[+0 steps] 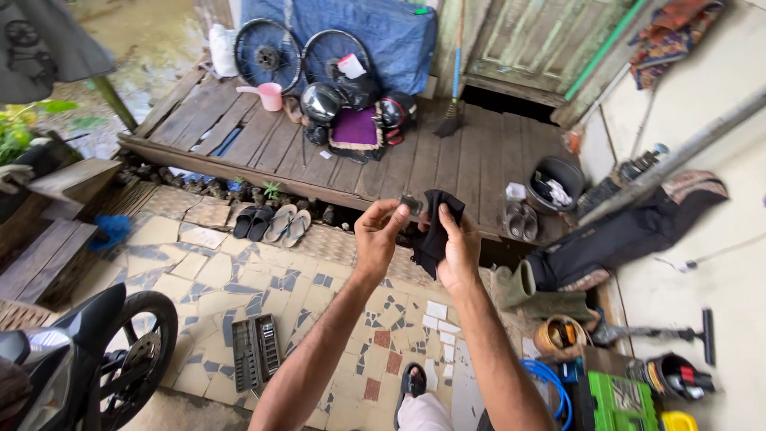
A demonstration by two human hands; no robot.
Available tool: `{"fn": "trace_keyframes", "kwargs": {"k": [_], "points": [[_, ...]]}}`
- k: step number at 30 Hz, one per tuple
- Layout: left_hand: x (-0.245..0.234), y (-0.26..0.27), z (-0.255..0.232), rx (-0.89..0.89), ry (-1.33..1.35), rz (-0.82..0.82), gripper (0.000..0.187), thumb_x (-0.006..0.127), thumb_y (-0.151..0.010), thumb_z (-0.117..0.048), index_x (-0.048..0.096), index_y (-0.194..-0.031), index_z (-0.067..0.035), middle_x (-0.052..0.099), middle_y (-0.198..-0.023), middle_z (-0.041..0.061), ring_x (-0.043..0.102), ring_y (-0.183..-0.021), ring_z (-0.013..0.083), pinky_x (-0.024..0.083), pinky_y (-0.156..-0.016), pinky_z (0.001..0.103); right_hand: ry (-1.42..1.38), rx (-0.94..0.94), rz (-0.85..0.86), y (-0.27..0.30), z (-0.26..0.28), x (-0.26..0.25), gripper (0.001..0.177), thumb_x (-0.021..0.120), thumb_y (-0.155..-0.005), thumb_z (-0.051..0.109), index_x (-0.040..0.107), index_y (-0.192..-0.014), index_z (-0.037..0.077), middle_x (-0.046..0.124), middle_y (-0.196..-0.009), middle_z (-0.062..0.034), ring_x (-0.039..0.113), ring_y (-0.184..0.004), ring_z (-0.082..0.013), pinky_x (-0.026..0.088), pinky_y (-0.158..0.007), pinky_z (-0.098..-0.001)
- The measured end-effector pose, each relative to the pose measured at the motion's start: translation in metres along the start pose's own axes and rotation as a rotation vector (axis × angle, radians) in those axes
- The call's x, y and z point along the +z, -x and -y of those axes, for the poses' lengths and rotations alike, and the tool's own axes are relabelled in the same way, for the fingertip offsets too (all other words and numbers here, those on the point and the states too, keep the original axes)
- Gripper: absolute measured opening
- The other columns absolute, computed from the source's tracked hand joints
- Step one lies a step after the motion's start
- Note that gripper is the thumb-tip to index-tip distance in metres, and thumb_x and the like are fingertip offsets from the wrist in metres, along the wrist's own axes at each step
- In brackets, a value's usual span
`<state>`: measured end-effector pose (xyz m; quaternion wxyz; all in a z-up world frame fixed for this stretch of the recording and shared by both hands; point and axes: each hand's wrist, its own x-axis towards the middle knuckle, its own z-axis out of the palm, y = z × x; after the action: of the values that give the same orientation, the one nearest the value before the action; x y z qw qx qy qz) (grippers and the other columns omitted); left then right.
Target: Cleaning motorcycle parts and organizing a socket wrench set.
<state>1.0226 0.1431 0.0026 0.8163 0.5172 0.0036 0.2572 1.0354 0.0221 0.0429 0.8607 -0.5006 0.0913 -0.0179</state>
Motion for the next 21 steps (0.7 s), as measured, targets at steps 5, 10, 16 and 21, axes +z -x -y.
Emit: {"fn": "trace_keyframes", "kwargs": {"k": [5,10,16,21], "points": [[0.02,-0.026,0.011,-0.056,0.115,-0.253,0.013,0.083,-0.091,-0.018,0.078,-0.099,-0.009,0.076,-0.087,0.0,0.061,-0.085,0.005,0.053,-0.081,0.026,0.304,-0.299,0.165,-0.022,-0.009,0.022,0.015,0.084,-0.089,0.02,0.076,-0.094,0.009,0.071,-0.086,-0.0066,0.065,-0.079,-0.0114,0.057,-0.07,-0.0265],[0.028,-0.069,0.039,-0.004,0.149,-0.414,0.016,0.085,-0.089,-0.021,0.077,-0.095,-0.01,0.075,-0.084,0.001,0.062,-0.081,0.0048,0.053,-0.078,0.025,0.581,-0.658,0.436,-0.085,-0.002,0.023,0.017,0.079,-0.097,0.021,0.078,-0.099,0.004,0.072,-0.093,-0.0101,0.064,-0.084,-0.0137,0.055,-0.077,-0.0306],[0.056,-0.123,0.067,-0.06,0.199,-0.519,0.022,0.083,-0.09,-0.026,0.074,-0.095,-0.007,0.074,-0.083,0.005,0.069,-0.075,0.0102,0.06,-0.075,0.025,0.819,-0.976,0.738,-0.175,0.012,0.018,0.019,0.075,-0.095,0.015,0.078,-0.111,0.004,0.072,-0.106,-0.0106,0.073,-0.096,-0.0308,0.058,-0.081,-0.0375],[0.07,-0.154,0.081,-0.015,0.156,-0.509,0.024,0.084,-0.088,-0.024,0.074,-0.094,-0.003,0.073,-0.081,0.009,0.071,-0.072,0.0126,0.063,-0.075,0.03,0.957,-1.236,0.968,-0.252,0.013,0.012,0.034,0.065,-0.09,-0.004,0.075,-0.121,0.002,0.064,-0.112,-0.0134,0.068,-0.104,-0.0352,0.058,-0.092,-0.0427]]}}
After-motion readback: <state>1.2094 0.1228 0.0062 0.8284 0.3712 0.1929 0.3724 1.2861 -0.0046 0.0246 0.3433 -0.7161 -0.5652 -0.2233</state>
